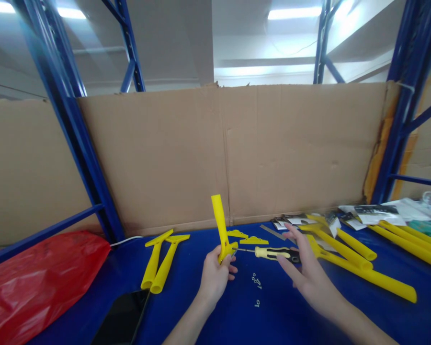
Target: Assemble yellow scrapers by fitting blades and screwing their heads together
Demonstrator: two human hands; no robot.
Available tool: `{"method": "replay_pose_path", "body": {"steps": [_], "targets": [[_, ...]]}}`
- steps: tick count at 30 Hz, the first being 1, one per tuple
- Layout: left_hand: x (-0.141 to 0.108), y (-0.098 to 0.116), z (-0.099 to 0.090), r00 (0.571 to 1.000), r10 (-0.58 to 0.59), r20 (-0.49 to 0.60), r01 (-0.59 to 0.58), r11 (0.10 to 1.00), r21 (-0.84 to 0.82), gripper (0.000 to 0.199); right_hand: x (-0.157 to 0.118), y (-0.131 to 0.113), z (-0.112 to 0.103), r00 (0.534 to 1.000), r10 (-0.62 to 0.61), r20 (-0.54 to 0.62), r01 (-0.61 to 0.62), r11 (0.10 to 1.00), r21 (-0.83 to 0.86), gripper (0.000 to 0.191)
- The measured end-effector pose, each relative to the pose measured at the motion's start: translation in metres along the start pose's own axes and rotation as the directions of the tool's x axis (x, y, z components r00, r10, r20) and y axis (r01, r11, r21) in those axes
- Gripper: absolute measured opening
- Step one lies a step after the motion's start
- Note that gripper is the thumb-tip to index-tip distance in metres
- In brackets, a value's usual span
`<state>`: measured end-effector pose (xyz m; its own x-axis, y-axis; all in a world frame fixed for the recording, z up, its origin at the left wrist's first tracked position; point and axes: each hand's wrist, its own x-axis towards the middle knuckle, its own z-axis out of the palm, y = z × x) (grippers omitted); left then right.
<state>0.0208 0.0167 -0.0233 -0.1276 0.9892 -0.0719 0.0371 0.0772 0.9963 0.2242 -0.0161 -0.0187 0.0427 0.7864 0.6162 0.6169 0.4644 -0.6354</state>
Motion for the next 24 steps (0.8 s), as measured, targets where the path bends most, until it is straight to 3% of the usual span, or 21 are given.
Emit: {"method": "replay_pose_path", "body": {"steps": [3, 6, 11, 14, 17, 22, 24], "targets": [[-0.0007, -0.0016, -0.0006, 1.0, -0.01, 0.009, 0.01, 1.0, 0.009, 0.019, -0.0015, -0.0008, -0.0003, 0.993, -0.096, 0.069, 0.091, 0.993, 0.074, 0.035], [-0.0017, -0.0036, -0.0004, 1.0, -0.01, 0.019, 0.009, 1.0, 0.016, 0.018, -0.002, -0.0023, 0.0011, 0.991, -0.124, 0.051, 0.124, 0.992, 0.01, 0.018], [-0.0008, -0.0039, -0.0017, 1.0, 0.001, 0.02, -0.001, 1.0, 0.012, 0.018, -0.0016, -0.0005, 0.003, 0.997, -0.052, 0.052, 0.058, 0.99, -0.125, 0.026], [0.0014, -0.0043, -0.0039, 1.0, 0.005, 0.006, -0.005, 1.0, -0.003, 0.017, -0.0018, 0.0021, 0.0023, 0.986, -0.121, 0.119, 0.134, 0.986, -0.103, 0.034], [0.0021, -0.0056, -0.0045, 1.0, 0.006, 0.001, -0.006, 1.0, 0.008, 0.019, -0.0018, 0.0018, 0.0013, 0.969, -0.179, 0.17, 0.194, 0.979, -0.071, 0.031], [0.0013, -0.0042, -0.003, 1.0, 0.015, 0.004, -0.015, 1.0, 0.008, 0.02, -0.0014, -0.0036, 0.0003, 0.981, 0.028, 0.193, -0.003, 0.992, -0.13, 0.038], [0.0018, -0.0029, -0.0032, 1.0, 0.017, -0.005, -0.017, 1.0, -0.002, 0.019, -0.0021, -0.0036, 0.0006, 0.979, 0.05, 0.196, -0.026, 0.992, -0.122, 0.04]]}}
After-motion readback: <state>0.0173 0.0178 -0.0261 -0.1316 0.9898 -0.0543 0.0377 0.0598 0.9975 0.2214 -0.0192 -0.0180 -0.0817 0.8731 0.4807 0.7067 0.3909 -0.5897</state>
